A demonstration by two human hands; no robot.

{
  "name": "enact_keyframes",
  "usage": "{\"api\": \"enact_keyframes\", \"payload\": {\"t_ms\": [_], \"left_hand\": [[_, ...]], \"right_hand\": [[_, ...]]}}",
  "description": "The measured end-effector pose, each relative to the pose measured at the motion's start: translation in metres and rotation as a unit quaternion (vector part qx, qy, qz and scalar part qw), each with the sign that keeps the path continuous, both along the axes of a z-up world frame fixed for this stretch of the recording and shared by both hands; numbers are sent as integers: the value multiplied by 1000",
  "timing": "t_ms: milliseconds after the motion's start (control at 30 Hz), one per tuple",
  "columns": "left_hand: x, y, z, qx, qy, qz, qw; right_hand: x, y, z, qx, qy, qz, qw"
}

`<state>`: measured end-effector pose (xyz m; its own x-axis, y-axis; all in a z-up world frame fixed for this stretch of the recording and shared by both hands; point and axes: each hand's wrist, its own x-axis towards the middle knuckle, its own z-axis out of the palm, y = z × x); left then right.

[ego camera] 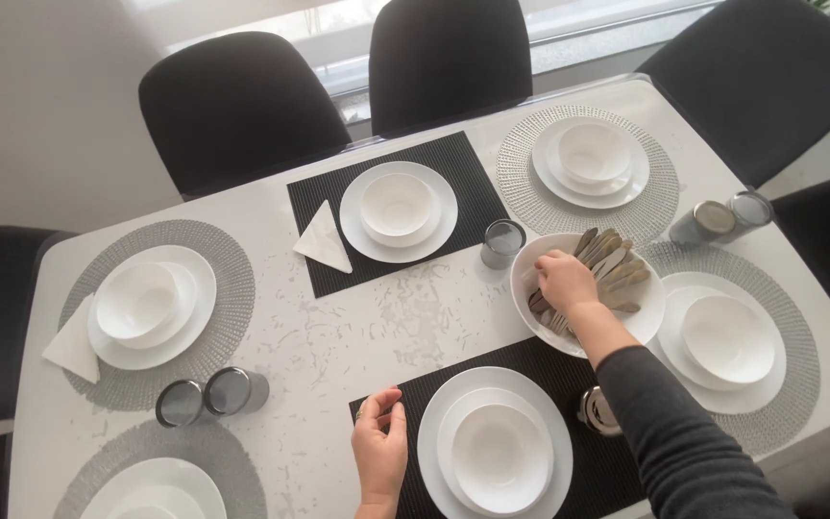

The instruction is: The person folds white paper napkins into triangular shapes and places them on plates at a dining table. The person handles multiple napkins one at a time, folding each and setting it down before picking up the next.

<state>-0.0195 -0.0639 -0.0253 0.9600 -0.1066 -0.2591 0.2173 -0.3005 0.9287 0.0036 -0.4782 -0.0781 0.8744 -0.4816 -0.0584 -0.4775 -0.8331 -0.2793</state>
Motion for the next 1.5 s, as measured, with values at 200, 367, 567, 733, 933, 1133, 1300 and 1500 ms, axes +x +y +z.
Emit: {"api": "enact_keyframes", "payload": {"t_ms": [200, 367, 567, 733, 933, 1133, 1300, 1500], "left_hand": [[-22, -2, 4, 12, 18, 44, 999], [-36, -3, 6, 18, 43, 74, 996], [-47, -4, 8, 18, 54, 102, 993], [-52, -7, 18, 21, 59, 115, 991], [-56, -8, 23, 20, 64, 129, 989], [-61, -8, 39, 13, 81, 144, 986], [-66, -5, 38, 11, 78, 154, 985], [-72, 0, 42, 15, 79, 162, 983]], "right_hand": [[20, -10, 13, -79, 134, 75, 985], [24, -22, 13, -113, 169, 112, 973], [25, -22, 15, -126, 193, 108, 967], [29, -13, 34, -122, 222, 79, 964], [36, -13, 45, -89, 267, 73, 957], [38, -17, 34, -94, 276, 76, 954], [42, -15, 25, -155, 277, 56, 947], [51, -18, 9, -180, 292, 50, 938]]}}
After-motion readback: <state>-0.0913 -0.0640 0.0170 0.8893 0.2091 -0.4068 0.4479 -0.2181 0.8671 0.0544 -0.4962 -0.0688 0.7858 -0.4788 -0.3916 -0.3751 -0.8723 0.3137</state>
